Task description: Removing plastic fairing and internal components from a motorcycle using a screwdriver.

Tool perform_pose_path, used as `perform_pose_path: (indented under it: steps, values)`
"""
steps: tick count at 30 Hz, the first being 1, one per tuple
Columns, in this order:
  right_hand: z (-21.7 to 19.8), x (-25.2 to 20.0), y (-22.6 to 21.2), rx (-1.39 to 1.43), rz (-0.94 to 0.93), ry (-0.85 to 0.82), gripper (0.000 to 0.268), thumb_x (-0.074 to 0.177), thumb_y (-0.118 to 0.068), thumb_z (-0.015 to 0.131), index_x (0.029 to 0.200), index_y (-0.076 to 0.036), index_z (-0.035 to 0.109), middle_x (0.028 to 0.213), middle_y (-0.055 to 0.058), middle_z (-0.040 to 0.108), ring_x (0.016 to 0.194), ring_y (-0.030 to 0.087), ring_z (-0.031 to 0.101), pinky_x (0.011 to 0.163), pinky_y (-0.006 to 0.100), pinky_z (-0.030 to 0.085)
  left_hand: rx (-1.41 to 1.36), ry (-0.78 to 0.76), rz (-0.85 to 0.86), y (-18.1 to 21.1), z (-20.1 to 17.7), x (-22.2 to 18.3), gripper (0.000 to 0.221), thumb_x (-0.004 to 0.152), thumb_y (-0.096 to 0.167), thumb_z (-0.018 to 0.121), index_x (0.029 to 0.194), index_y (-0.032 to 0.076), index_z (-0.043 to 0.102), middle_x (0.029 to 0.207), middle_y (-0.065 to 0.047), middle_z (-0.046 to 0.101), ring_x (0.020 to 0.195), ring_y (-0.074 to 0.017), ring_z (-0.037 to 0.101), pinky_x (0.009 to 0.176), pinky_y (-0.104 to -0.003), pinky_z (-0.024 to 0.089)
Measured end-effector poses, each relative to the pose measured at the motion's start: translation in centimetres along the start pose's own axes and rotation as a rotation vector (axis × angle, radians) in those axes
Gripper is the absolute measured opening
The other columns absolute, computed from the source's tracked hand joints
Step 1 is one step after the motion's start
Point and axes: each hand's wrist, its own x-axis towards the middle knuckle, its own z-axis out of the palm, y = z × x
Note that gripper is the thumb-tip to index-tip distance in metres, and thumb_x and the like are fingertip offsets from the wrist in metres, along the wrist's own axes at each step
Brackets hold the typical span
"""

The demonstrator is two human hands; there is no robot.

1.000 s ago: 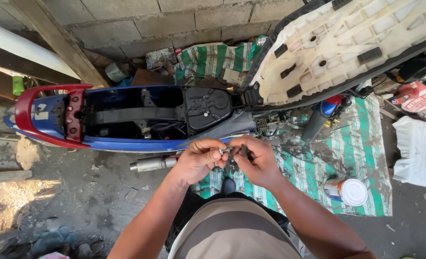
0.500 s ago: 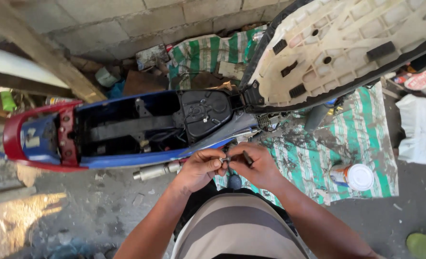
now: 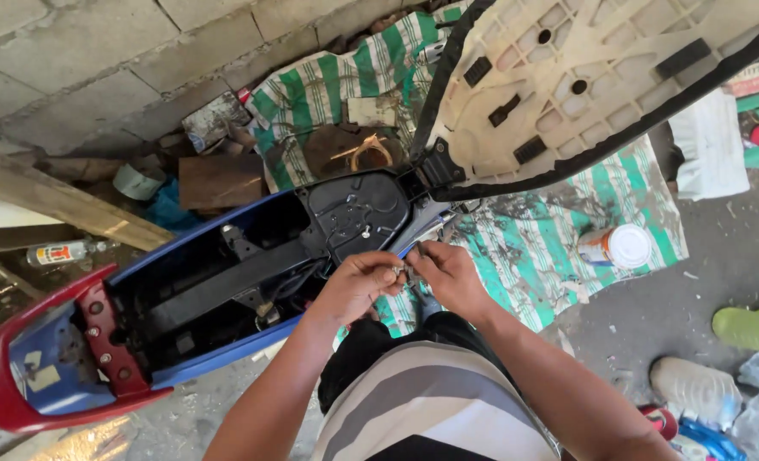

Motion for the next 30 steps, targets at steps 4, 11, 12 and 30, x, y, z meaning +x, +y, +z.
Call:
perform_pose_path:
  steps: [4,11,12,30]
  values:
    - [0.6,-0.7,-1.3,-0.042,0.046,0.062,0.016,0.107,-0.010,0.073,0.101,0.003,0.082,0.064,0.009,0.064,0.063,0.013,0.053,0.059,0.032,0.044,0.593,0.039,0.083,4.3,-3.7,4.3,0.029,0.096,0.006,0.085,0.125,0.001,0.083,0.091,-0.013,0.080,0.082,-0.0170,0.075,0.078,-0.033,0.065]
    - [-2.5,-6.2,4.3,-0.393,0.324,0.158,0.026,0.098,-0.025,0.083,0.098,0.000,0.080,0.067,0.019,0.071,0.067,0.026,0.067,0.064,0.042,0.050,1.820,0.065,0.179,-0.2,-14.1,11.5,0.020,0.102,0.025,0.078,0.118,0.034,0.085,0.100,0.001,0.078,0.097,-0.0252,0.079,0.082,-0.040,0.067]
    - [-3.2,-7.2,5.3,-0.449,0.383,0.179,0.029,0.096,-0.031,0.084,0.098,-0.002,0.080,0.068,0.019,0.071,0.069,0.029,0.070,0.066,0.045,0.050,1.912,0.025,0.190,-0.4,-14.1,11.9,0.020,0.103,0.026,0.075,0.119,0.035,0.083,0.104,0.001,0.077,0.101,-0.0265,0.078,0.084,-0.042,0.068]
    - [-9.2,-12.4,10.4,-0.564,0.528,0.086,0.031,0.094,-0.039,0.081,0.115,-0.017,0.086,0.101,0.008,0.088,0.094,0.031,0.082,0.085,0.047,0.063,1.840,0.281,0.276,0.9,-12.3,1.6,0.030,0.105,0.007,0.067,0.131,0.016,0.079,0.120,-0.015,0.073,0.118,-0.0419,0.074,0.098,-0.048,0.065]
